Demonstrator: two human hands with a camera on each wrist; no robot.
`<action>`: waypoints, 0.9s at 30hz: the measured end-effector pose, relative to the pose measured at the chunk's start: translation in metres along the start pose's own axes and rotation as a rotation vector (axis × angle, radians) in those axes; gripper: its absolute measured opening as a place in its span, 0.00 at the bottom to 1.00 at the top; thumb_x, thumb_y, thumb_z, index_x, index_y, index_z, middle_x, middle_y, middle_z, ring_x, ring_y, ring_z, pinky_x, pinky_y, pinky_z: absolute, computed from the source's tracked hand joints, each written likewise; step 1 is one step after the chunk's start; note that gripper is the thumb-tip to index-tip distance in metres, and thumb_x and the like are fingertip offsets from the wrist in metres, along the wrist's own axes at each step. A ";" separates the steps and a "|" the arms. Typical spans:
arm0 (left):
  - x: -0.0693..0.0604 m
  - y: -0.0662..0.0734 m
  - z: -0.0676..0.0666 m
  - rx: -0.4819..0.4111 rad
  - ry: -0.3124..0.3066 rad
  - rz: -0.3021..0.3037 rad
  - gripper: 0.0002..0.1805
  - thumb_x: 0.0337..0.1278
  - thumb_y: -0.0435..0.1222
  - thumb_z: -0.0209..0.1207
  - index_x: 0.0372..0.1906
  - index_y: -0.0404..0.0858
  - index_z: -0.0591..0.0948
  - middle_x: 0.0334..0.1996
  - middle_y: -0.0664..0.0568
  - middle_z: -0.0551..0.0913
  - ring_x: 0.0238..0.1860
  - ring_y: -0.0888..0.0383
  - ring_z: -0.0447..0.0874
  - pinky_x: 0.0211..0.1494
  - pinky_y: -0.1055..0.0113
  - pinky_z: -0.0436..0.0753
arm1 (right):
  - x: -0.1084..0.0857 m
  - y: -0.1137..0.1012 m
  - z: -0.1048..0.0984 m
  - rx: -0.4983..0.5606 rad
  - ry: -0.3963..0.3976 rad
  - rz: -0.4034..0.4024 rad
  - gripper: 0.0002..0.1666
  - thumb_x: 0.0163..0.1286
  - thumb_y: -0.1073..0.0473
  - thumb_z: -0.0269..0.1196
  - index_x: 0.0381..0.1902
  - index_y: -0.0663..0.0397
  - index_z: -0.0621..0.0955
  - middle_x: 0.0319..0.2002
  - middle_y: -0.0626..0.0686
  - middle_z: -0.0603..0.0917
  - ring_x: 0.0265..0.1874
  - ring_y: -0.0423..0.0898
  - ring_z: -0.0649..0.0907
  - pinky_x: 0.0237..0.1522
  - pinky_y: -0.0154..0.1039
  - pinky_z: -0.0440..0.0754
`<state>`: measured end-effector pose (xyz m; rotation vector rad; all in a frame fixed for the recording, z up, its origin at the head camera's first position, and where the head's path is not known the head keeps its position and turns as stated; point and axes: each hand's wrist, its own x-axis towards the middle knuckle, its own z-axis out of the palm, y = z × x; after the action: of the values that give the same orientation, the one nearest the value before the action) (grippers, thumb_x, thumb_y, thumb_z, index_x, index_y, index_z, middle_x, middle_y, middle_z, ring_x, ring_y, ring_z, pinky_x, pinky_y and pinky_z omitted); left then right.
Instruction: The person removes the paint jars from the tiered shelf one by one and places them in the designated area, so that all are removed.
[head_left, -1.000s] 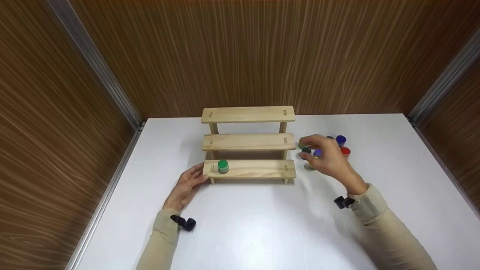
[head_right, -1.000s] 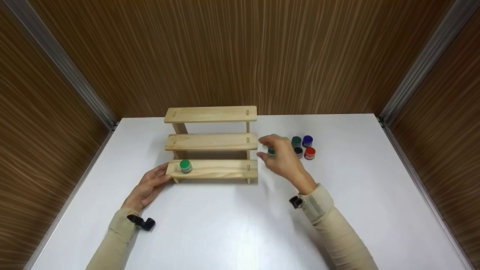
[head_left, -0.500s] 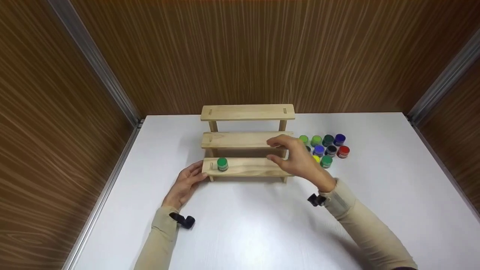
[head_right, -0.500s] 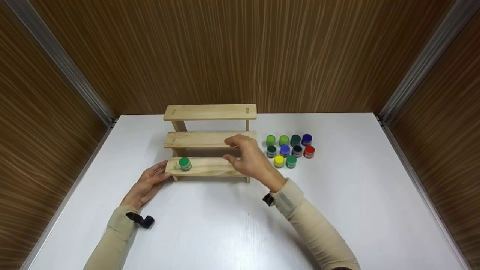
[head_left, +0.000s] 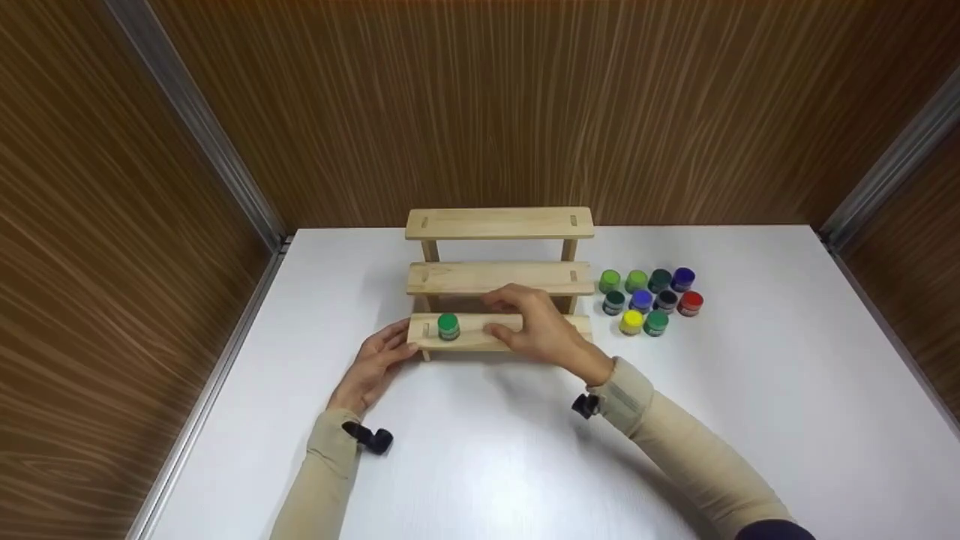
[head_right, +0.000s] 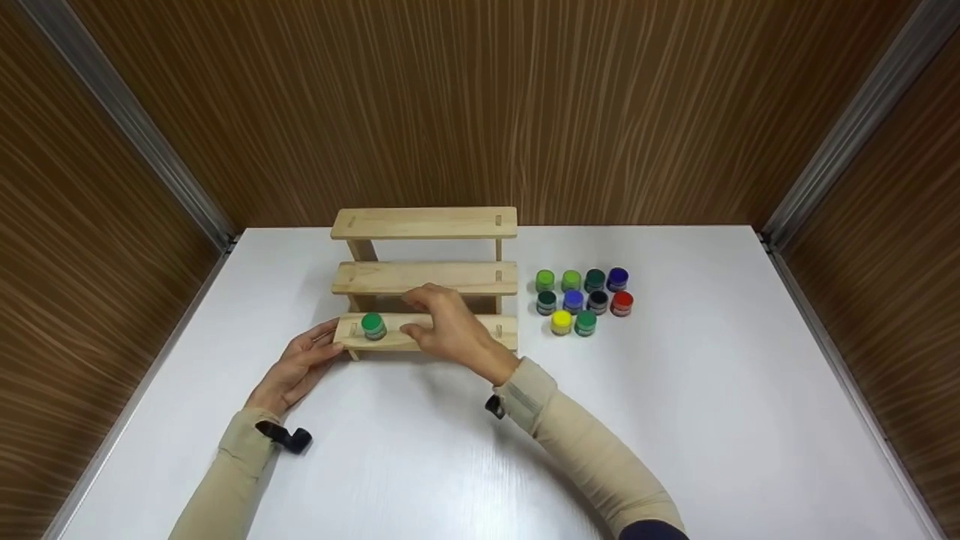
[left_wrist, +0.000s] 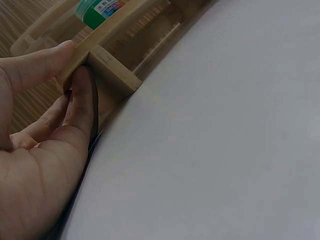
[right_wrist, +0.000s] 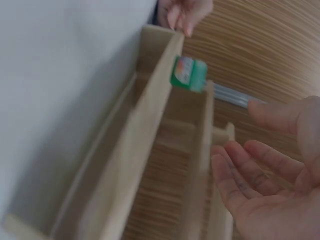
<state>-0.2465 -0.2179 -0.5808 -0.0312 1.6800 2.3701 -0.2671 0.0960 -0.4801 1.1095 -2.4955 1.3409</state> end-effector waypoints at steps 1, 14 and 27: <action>0.001 0.000 0.000 -0.001 -0.003 0.001 0.38 0.69 0.20 0.60 0.81 0.25 0.60 0.78 0.29 0.66 0.65 0.55 0.81 0.67 0.69 0.82 | 0.002 0.001 0.004 0.000 -0.010 -0.001 0.21 0.68 0.66 0.74 0.56 0.68 0.85 0.53 0.66 0.89 0.52 0.64 0.89 0.59 0.56 0.89; 0.007 0.002 0.002 0.006 -0.017 0.012 0.39 0.69 0.21 0.60 0.81 0.24 0.60 0.78 0.28 0.66 0.65 0.55 0.82 0.68 0.68 0.82 | 0.026 0.013 0.044 0.039 -0.075 0.056 0.30 0.65 0.70 0.73 0.64 0.75 0.80 0.56 0.69 0.87 0.52 0.62 0.89 0.57 0.51 0.90; 0.000 0.002 -0.002 0.027 -0.012 -0.014 0.38 0.70 0.22 0.60 0.81 0.27 0.61 0.79 0.30 0.65 0.67 0.55 0.80 0.69 0.69 0.81 | 0.030 0.008 0.067 0.023 -0.086 0.114 0.26 0.66 0.71 0.73 0.62 0.69 0.83 0.51 0.62 0.89 0.45 0.51 0.89 0.49 0.44 0.91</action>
<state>-0.2469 -0.2201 -0.5794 -0.0241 1.7009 2.3322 -0.2779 0.0315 -0.5138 1.0656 -2.6481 1.3821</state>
